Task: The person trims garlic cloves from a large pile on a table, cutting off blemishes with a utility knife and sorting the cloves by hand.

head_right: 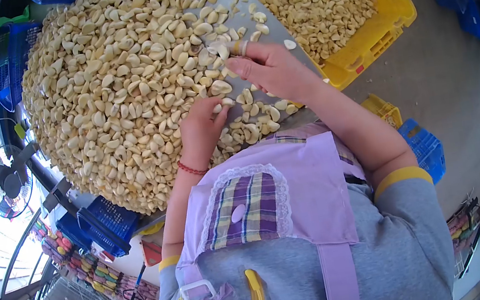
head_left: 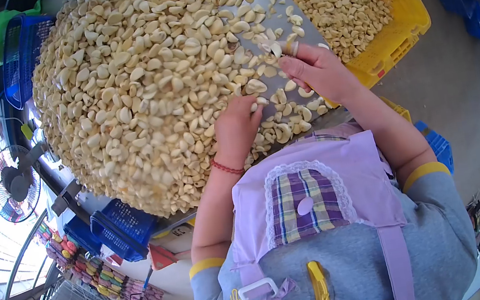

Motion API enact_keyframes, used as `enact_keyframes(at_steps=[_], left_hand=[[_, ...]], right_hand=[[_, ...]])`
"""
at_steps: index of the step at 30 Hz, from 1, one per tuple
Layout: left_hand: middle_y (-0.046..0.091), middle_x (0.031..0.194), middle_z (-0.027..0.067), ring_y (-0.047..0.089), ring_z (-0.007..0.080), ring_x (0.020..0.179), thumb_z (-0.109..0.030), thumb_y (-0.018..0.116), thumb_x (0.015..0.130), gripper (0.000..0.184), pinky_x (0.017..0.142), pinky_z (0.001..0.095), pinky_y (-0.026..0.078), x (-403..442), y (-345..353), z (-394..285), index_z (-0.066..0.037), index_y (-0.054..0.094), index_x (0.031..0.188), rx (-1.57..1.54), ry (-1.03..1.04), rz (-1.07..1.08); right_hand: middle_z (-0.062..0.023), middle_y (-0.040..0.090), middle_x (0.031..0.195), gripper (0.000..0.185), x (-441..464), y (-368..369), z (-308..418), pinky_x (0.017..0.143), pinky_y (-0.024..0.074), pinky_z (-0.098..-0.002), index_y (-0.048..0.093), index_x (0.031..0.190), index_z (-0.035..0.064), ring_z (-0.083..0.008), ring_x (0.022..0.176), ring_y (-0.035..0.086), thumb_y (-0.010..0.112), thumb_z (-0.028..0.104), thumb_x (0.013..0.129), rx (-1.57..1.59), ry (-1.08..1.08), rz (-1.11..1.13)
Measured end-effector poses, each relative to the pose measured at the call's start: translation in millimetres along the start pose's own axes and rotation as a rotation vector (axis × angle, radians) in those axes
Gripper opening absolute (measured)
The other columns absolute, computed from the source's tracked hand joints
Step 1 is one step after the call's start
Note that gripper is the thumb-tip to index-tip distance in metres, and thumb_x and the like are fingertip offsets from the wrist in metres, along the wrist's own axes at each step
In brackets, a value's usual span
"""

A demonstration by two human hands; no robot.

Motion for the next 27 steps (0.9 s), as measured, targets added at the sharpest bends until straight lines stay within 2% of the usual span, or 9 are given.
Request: enact_keyframes(at_steps=[6,9,12,15,18,20,22,25,27], left_hand=[[0.061,0.082,0.0069,0.06,0.0206,0.064,-0.014,0.067,0.077,0.02,0.055,0.0306,0.048,2.4,-1.5,-14.0,-0.006,0.06,0.093,0.186,0.058,0.034],[0.061,0.079,0.0065,0.054,0.0151,0.056,-0.013,0.067,0.078,0.019,0.048,0.0256,0.043,3.1,-0.1,2.6,-0.006,0.058,0.092,-0.252,0.163,-0.09],[0.057,0.077,0.0006,0.05,0.0084,0.056,-0.01,0.069,0.077,0.018,0.046,0.0195,0.038,-10.7,5.5,23.9,-0.007,0.055,0.089,-1.046,-0.627,0.123],[0.056,0.08,-0.0005,0.049,0.0036,0.06,-0.01,0.07,0.078,0.018,0.046,0.0149,0.035,-11.7,-9.2,12.0,-0.007,0.055,0.088,-1.488,-0.507,0.075],[0.057,0.082,0.0012,0.045,0.0039,0.056,-0.009,0.072,0.075,0.021,0.045,0.0166,0.034,-8.5,-23.9,-5.2,-0.006,0.054,0.084,-1.47,-0.446,0.018],[0.057,0.081,0.0016,0.044,0.0043,0.055,-0.009,0.073,0.073,0.022,0.045,0.017,0.034,-8.1,-27.1,-10.2,-0.007,0.053,0.081,-1.399,-0.42,0.016],[0.059,0.082,0.0031,0.046,0.0048,0.056,-0.01,0.074,0.072,0.022,0.047,0.0164,0.036,-10.5,-24.7,-9.5,-0.007,0.053,0.08,-1.566,-0.384,0.079],[0.059,0.081,0.0069,0.049,0.0075,0.055,-0.015,0.074,0.071,0.025,0.046,0.0161,0.037,-16.2,-25.3,-16.3,-0.007,0.052,0.081,-1.687,-0.317,0.102],[0.058,0.079,0.0081,0.049,0.0088,0.054,-0.017,0.073,0.07,0.026,0.044,0.0167,0.036,-17.5,-31.0,-23.5,-0.007,0.052,0.082,-1.778,-0.159,0.111]], right_hand=[[0.0091,0.044,0.063,0.028,-2.7,5.4,0.9,0.046,0.0297,-0.0179,0.062,0.102,0.0048,0.0007,0.055,0.038,0.057,0.029,0.089,-0.024,0.004,0.043],[0.0064,0.046,0.07,0.033,-5.4,4.1,0.9,0.047,0.0325,-0.0152,0.055,0.12,0.0063,-0.0001,0.055,0.039,0.055,0.021,0.09,-0.092,-0.003,0.09],[0.007,0.044,0.068,0.037,-10.3,1.7,5.4,0.05,0.0333,-0.0169,0.053,0.121,0.0054,-0.0018,0.056,0.039,0.057,0.024,0.089,-0.186,-0.078,0.12],[0.0072,0.044,0.068,0.044,-15.1,9.5,8.7,0.053,0.0349,-0.0196,0.05,0.125,0.0053,-0.0034,0.06,0.039,0.059,0.026,0.087,-0.361,-0.169,0.205],[0.005,0.049,0.074,0.049,-19.5,27.2,12.0,0.061,0.0397,-0.0228,0.047,0.128,0.0045,-0.0057,0.067,0.045,0.06,0.026,0.086,-0.465,-0.138,0.397],[-0.0002,0.057,0.088,0.044,-22.2,38.8,17.3,0.068,0.0418,-0.0249,0.05,0.125,0.0054,-0.0083,0.077,0.049,0.06,0.024,0.086,-0.358,-0.18,0.444],[-0.0031,0.063,0.097,0.042,-22.0,48.7,13.8,0.076,0.0436,-0.0254,0.05,0.127,0.0081,-0.0099,0.084,0.053,0.057,0.022,0.088,-0.167,-0.198,0.456],[-0.0005,0.063,0.093,0.04,-20.3,49.2,4.6,0.077,0.0434,-0.0249,0.051,0.126,0.0082,-0.0087,0.084,0.053,0.056,0.022,0.089,-0.257,-0.091,0.54],[0.0019,0.061,0.085,0.039,-12.2,44.0,-13.9,0.069,0.0435,-0.0221,0.052,0.125,0.009,-0.0059,0.077,0.052,0.056,0.022,0.089,-0.235,-0.038,0.409]])
Point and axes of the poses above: each hand's wrist, its own x-axis towards the middle knuckle, its own y-axis out of the palm, z = x × y, the point moved 6 cm from there along x, towards the middle knuckle
